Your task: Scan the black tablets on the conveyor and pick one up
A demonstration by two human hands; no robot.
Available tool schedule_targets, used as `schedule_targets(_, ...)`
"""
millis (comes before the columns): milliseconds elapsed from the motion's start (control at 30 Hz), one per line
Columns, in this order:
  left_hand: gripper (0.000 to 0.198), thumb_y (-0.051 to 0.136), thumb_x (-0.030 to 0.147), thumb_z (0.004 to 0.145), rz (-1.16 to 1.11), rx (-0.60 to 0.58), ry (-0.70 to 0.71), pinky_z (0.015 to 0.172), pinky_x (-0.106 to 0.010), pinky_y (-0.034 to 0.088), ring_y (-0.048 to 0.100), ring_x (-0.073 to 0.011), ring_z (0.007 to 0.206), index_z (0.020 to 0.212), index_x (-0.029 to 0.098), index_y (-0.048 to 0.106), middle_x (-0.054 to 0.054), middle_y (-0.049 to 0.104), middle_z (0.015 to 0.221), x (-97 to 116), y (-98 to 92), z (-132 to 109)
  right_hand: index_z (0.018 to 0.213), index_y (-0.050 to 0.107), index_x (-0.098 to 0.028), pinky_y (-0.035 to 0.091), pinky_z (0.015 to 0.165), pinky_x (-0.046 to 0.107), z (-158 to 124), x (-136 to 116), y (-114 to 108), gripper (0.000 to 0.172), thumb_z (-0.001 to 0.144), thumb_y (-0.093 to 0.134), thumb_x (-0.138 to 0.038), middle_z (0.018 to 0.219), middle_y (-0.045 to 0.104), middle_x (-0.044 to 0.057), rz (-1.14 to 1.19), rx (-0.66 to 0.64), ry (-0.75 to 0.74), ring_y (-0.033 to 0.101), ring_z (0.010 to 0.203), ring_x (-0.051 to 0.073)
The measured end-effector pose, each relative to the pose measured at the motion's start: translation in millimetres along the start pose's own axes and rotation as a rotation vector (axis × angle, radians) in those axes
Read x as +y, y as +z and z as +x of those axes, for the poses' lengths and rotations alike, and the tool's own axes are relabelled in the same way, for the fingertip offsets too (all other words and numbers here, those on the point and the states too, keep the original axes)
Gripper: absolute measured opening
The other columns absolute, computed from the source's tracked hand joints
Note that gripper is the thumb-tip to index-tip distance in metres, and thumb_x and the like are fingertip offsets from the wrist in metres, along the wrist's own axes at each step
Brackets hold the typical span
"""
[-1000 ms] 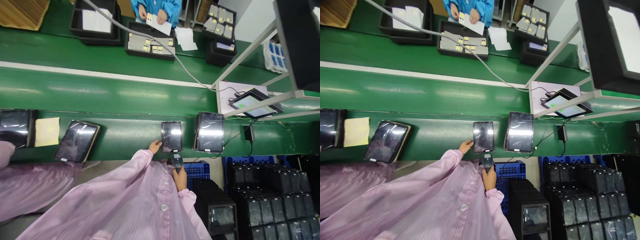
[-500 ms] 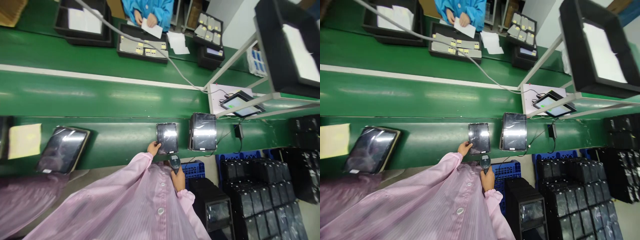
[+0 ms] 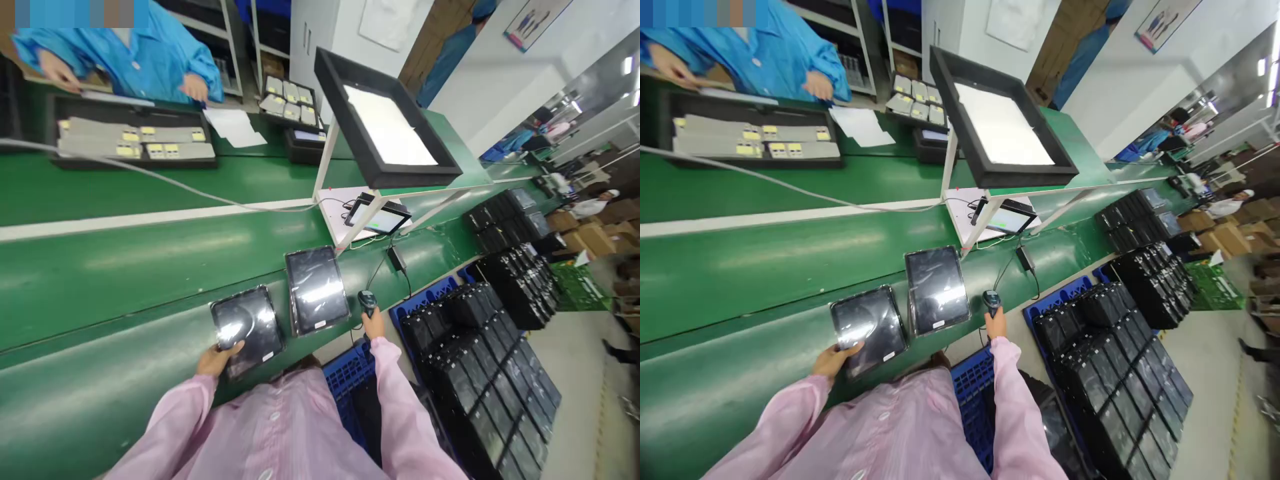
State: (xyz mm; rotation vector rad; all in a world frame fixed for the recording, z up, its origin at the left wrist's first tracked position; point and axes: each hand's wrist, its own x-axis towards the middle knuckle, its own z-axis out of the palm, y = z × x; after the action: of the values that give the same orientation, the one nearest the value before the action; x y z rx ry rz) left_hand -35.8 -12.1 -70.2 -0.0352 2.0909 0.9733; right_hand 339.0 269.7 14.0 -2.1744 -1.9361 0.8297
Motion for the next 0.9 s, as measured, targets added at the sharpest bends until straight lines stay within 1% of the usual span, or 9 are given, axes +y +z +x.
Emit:
schedule_targets(100, 0.048, 0.093, 0.028, 0.053, -0.33, -0.024, -0.107, 0.071, -0.035, 0.062, 0.076, -0.0261, 0.076, 0.093, 0.019, 0.068, -0.003, 0.076, 0.077, 13, 4.4, -24, 0.111, 0.064, -0.017, 0.047, 0.088, 0.032, 68, -31, 19, 0.028, 0.085, 0.064, -0.026, 0.102, 0.076, 0.014, 0.042, -0.036, -0.019, 0.07, 0.101, 0.026)
schedule_targets(200, 0.048, 0.091, 0.022, 0.058, -0.484, 0.049, -0.119, 0.062, -0.032, 0.062, 0.073, -0.0217, 0.064, 0.098, 0.022, 0.064, 0.001, 0.074, 0.072, 32, -5.5, -51, 0.114, 0.064, -0.015, 0.048, 0.091, 0.033, 106, -48, 36, 0.031, 0.085, 0.065, -0.024, 0.106, 0.075, 0.017, 0.082, -0.083, -0.029, 0.07, 0.105, 0.027)
schedule_targets(300, 0.048, 0.09, 0.024, 0.059, -0.492, 0.114, -0.098, 0.056, -0.033, 0.062, 0.072, -0.0223, 0.06, 0.1, 0.024, 0.065, 0.001, 0.074, 0.073, 60, -33.3, -81, 0.122, 0.063, -0.008, 0.049, 0.097, 0.038, 119, -46, 36, 0.042, 0.084, 0.066, -0.024, 0.116, 0.072, 0.024, 0.118, -0.106, -0.053, 0.068, 0.114, 0.032)
schedule_targets(433, 0.059, 0.095, 0.029, 0.047, -0.545, 0.081, -0.084, 0.061, -0.037, 0.065, 0.076, -0.0283, 0.074, 0.1, 0.025, 0.07, -0.001, 0.077, 0.08, 107, -51.7, -128, 0.144, 0.048, 0.0, 0.036, 0.119, 0.044, 98, -41, 19, 0.065, 0.086, 0.063, -0.026, 0.149, 0.051, 0.03, 0.187, -0.025, -0.151, 0.046, 0.144, 0.036)
schedule_targets(500, 0.061, 0.097, 0.034, 0.045, -0.57, 0.015, -0.062, 0.064, -0.038, 0.065, 0.076, -0.0301, 0.08, 0.099, 0.024, 0.07, -0.002, 0.077, 0.083, 133, -33.1, -148, 0.144, 0.049, -0.005, 0.036, 0.12, 0.045, 70, -47, 10, 0.061, 0.092, 0.058, -0.034, 0.149, 0.053, 0.025, 0.372, -0.027, -0.259, 0.048, 0.142, 0.032)
schedule_targets(600, 0.064, 0.096, 0.042, 0.051, -0.574, -0.1, 0.035, 0.067, -0.036, 0.064, 0.077, -0.0285, 0.084, 0.106, 0.023, 0.07, -0.003, 0.078, 0.089, 167, 24.8, -161, 0.138, 0.058, -0.016, 0.046, 0.114, 0.043, 23, -65, 2, 0.052, 0.098, 0.054, -0.048, 0.14, 0.063, 0.016, 0.753, -0.226, -0.408, 0.061, 0.128, 0.026)
schedule_targets(733, 0.081, 0.091, 0.052, 0.06, -0.549, -0.232, 0.171, 0.079, -0.037, 0.063, 0.076, -0.0279, 0.095, 0.131, 0.025, 0.062, -0.006, 0.078, 0.106, 189, 96.4, -154, 0.142, 0.06, -0.022, 0.036, 0.124, 0.042, -8, -87, 6, 0.056, 0.099, 0.052, -0.057, 0.151, 0.058, 0.01, 0.856, -0.386, -0.449, 0.052, 0.142, 0.024)
schedule_targets(800, 0.083, 0.089, 0.057, 0.064, -0.485, -0.216, 0.23, 0.088, -0.04, 0.061, 0.073, -0.0297, 0.106, 0.134, 0.024, 0.061, -0.008, 0.075, 0.117, 189, 110.1, -146, 0.144, 0.06, -0.02, 0.032, 0.127, 0.041, -3, -89, 15, 0.062, 0.099, 0.047, -0.062, 0.155, 0.055, 0.009, 0.826, -0.386, -0.396, 0.047, 0.146, 0.023)
schedule_targets(900, 0.072, 0.087, 0.059, 0.066, -0.285, -0.056, 0.331, 0.102, -0.04, 0.055, 0.064, -0.0328, 0.126, 0.125, 0.022, 0.069, -0.012, 0.069, 0.131, 184, 109.0, -136, 0.141, 0.062, -0.015, 0.033, 0.125, 0.038, 23, -83, 35, 0.069, 0.098, 0.038, -0.064, 0.152, 0.057, 0.012, 0.736, -0.353, -0.263, 0.05, 0.144, 0.023)
